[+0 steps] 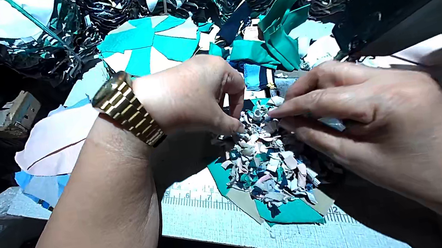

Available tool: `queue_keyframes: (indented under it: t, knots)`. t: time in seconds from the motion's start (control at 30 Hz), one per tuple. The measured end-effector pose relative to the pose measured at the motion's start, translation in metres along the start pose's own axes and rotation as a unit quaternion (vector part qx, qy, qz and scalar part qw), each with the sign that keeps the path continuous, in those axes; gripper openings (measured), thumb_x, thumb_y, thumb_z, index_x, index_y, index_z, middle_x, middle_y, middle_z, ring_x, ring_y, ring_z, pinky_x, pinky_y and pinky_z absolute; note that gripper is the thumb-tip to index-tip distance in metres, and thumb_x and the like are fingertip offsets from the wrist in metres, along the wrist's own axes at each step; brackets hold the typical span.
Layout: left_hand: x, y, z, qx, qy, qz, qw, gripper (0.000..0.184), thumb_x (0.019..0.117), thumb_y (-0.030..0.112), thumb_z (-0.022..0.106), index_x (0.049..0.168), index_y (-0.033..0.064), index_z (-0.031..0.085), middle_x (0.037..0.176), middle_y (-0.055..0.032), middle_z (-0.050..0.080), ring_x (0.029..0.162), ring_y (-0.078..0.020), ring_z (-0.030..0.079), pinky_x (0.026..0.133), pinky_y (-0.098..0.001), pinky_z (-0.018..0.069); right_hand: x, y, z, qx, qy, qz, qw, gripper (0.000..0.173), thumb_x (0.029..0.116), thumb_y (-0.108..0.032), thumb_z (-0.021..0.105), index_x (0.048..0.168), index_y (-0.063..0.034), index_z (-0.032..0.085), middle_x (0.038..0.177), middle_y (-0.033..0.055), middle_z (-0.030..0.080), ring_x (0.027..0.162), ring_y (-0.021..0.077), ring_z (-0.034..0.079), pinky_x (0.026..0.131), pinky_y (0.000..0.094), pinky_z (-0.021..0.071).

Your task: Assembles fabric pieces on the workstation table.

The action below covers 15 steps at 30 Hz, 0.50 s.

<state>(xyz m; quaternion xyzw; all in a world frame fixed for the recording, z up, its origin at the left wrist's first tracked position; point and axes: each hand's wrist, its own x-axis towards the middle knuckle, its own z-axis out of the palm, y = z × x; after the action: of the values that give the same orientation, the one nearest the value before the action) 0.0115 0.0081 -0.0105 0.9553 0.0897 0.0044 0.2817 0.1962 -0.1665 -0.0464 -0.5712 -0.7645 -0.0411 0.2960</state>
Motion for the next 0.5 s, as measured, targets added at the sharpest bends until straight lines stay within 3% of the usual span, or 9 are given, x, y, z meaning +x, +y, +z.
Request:
queue_keyframes:
  t: [0.13, 0.23, 0.37, 0.43, 0.5]
  knots:
    - [0.008, 0.004, 0.009, 0.037, -0.015, -0.002, 0.999, 0.012, 0.0886, 0.02, 0.08, 0.092, 0.0101, 0.073, 0.065, 0.0041, 0.058, 0.057, -0.0038, 0.049, 0.056, -0.0229, 0.0416, -0.001, -0.003, 0.008, -0.033, -0.059, -0.017, 0.998, 0.027, 0.094, -0.02, 0.058, 0.11, -0.0129, 0.079, 0.104, 0.0035, 0.066, 0.097, 0.0179, 0.063, 0.08, 0.033, 0.0531]
    - [0.01, 0.001, 0.009, 0.047, -0.001, 0.016, 0.999, 0.008, 0.0906, 0.017, 0.077, 0.089, 0.0107, 0.073, 0.064, 0.0045, 0.057, 0.056, -0.0033, 0.048, 0.054, -0.0229, 0.0403, -0.002, -0.003, 0.006, -0.033, -0.061, -0.008, 0.998, 0.03, 0.0963, -0.021, 0.056, 0.115, -0.0136, 0.078, 0.104, 0.0017, 0.065, 0.097, 0.0158, 0.063, 0.08, 0.0308, 0.0532]
    - [0.006, 0.0, 0.004, 0.012, -0.009, 0.013, 1.0, 0.008, 0.0898, 0.016, 0.078, 0.087, 0.0107, 0.073, 0.063, 0.0048, 0.06, 0.054, -0.0011, 0.051, 0.051, -0.0194, 0.0418, 0.0, -0.003, 0.002, -0.004, -0.037, -0.012, 0.999, 0.026, 0.0949, -0.018, 0.058, 0.11, -0.0125, 0.079, 0.101, 0.0005, 0.063, 0.092, 0.0094, 0.061, 0.077, 0.0231, 0.0527]
    - [-0.002, -0.001, 0.003, 0.012, -0.011, 0.007, 1.0, 0.008, 0.0863, 0.017, 0.08, 0.085, 0.0125, 0.073, 0.063, 0.0051, 0.06, 0.052, -0.0025, 0.051, 0.048, -0.0208, 0.0421, 0.001, -0.007, 0.008, 0.003, -0.034, -0.026, 0.999, 0.023, 0.0946, -0.018, 0.059, 0.106, -0.0123, 0.079, 0.101, 0.0018, 0.065, 0.093, 0.012, 0.062, 0.078, 0.0271, 0.0537]
    - [-0.005, 0.015, 0.004, 0.007, -0.012, -0.048, 0.999, 0.012, 0.0814, 0.01, 0.085, 0.084, 0.0101, 0.074, 0.061, 0.0017, 0.061, 0.05, -0.0082, 0.053, 0.047, -0.0265, 0.0438, -0.002, -0.011, 0.01, -0.003, -0.064, -0.021, 0.998, 0.02, 0.0965, -0.018, 0.06, 0.103, -0.0146, 0.078, 0.101, 0.0007, 0.065, 0.097, 0.0146, 0.062, 0.082, 0.0316, 0.053]
